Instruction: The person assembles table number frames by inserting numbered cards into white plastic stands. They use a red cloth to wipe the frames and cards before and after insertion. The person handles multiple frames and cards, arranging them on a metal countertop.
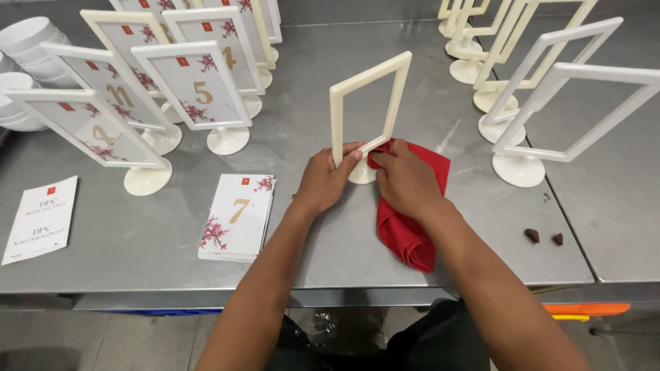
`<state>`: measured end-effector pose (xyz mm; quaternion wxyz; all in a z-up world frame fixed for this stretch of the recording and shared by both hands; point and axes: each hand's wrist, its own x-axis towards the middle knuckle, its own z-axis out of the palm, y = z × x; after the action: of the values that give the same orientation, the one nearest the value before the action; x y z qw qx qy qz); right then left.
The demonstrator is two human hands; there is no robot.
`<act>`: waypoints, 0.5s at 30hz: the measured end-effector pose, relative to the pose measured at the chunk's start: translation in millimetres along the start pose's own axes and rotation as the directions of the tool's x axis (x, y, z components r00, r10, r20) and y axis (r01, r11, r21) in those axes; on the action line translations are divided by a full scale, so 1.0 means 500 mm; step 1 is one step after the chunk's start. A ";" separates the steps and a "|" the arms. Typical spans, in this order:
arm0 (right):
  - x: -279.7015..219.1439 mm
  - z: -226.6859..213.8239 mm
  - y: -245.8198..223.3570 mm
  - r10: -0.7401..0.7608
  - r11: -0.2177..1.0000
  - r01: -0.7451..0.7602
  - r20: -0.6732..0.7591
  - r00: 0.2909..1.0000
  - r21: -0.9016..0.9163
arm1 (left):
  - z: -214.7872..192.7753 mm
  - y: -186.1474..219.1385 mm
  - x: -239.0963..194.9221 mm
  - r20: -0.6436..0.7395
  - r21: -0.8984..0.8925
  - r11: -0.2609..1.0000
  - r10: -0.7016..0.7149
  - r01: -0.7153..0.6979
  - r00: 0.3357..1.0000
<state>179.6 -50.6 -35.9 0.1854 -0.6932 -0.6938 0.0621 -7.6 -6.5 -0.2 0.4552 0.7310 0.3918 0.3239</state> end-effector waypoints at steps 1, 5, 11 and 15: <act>0.017 -0.001 0.002 0.006 1.000 -0.005 0.010 1.000 -0.026 | -0.003 0.002 0.003 0.003 0.000 1.000 0.008 -0.008 1.000; -0.006 -0.013 -0.016 -0.002 1.000 0.002 0.015 1.000 -0.023 | -0.004 0.005 0.002 0.002 0.009 1.000 -0.003 0.003 1.000; -0.068 -0.018 -0.041 -0.084 0.996 0.082 0.085 0.993 0.026 | -0.001 -0.010 0.013 -0.002 -0.020 0.998 -0.061 0.061 0.998; -0.037 0.013 -0.065 -0.173 0.984 0.171 0.032 0.984 0.053 | -0.008 0.008 0.009 0.018 -0.046 0.996 -0.072 0.073 0.997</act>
<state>146.2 -68.6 -34.0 0.1945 -0.6247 -0.7524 0.0759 -7.6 -2.2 5.6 0.4867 0.7081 0.4067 0.3103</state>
